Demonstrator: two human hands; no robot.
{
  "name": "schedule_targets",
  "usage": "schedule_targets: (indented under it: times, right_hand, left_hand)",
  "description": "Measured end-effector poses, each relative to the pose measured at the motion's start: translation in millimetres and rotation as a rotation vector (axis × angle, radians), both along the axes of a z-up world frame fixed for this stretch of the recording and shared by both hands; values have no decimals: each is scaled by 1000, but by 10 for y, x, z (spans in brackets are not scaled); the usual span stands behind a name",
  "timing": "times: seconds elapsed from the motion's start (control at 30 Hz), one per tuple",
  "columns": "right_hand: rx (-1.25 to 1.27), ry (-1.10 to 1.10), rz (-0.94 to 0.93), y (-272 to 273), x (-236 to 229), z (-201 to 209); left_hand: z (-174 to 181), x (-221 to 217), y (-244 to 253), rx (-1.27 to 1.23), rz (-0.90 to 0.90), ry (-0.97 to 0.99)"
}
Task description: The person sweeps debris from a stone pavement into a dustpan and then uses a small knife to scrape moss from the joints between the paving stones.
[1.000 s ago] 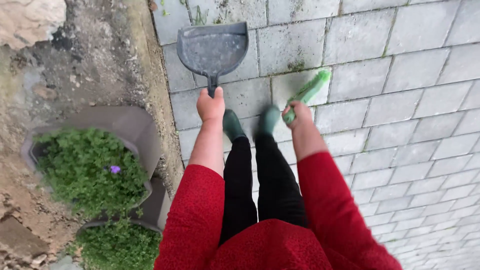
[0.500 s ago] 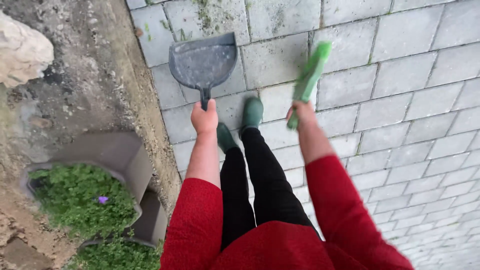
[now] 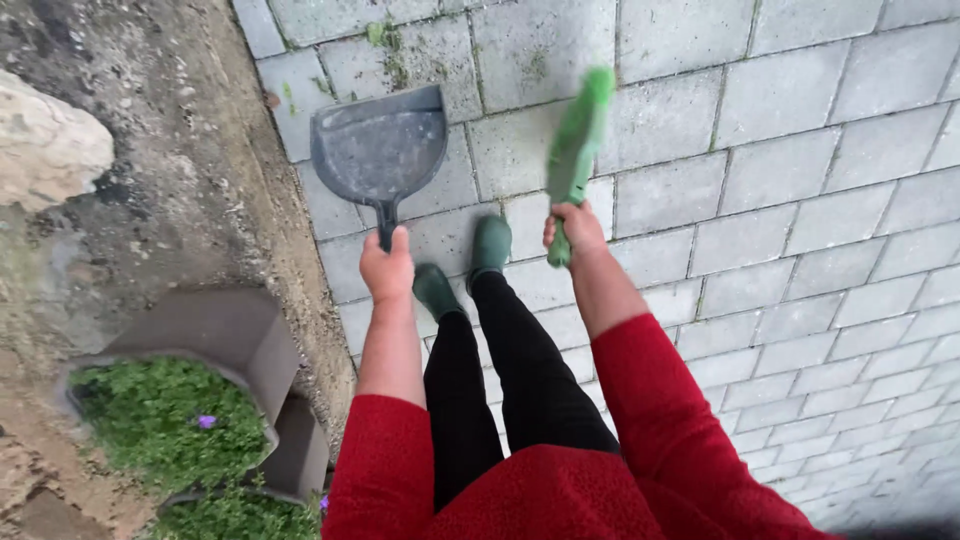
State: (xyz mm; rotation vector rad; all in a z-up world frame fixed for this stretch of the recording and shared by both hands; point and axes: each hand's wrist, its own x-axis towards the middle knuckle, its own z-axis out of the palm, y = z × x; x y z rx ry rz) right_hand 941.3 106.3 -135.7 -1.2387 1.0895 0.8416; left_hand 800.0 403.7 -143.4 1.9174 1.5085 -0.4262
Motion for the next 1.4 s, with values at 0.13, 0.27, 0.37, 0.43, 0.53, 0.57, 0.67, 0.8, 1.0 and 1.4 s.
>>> schedule_targets:
  times: [0.13,0.27,0.37,0.43,0.53,0.57,0.67,0.8,1.0,1.4]
  right_hand:
    - [-245,79,164,151,206,-1226]
    - [110,148,-92,1216,544,-967]
    - [432,-40,10,1456,557,-701]
    - [456,-56,-9,1426,355,-179]
    - [401,99,-261,1458,-39,-44]
    - [307,255,-506,1478,-198,-124]
    - [88,334,-617,1816,-276,-765]
    - [116,298,-450,2386,100,-533]
    - [185,-129,604,2270,-143,656]
    - [20,186,1812,1690,123,-642]
  left_hand:
    - [-100,-135,233,-10,116,-45]
    - [103,-184,357,3,148,-49]
    - [-71,-283,465,-1,225,-79]
    - [8,-263,567,-15,230,-76]
    - [86,-243,770,-31,249,-88]
    - [78,-232,859,-39,247,-112]
    - [439,-23,1108,99,60,-100]
    - [725,105,1309,153,23,-185]
    - [899,85,1528,183,104,-291]
    - [1271,-148,1663,92,147,-233]
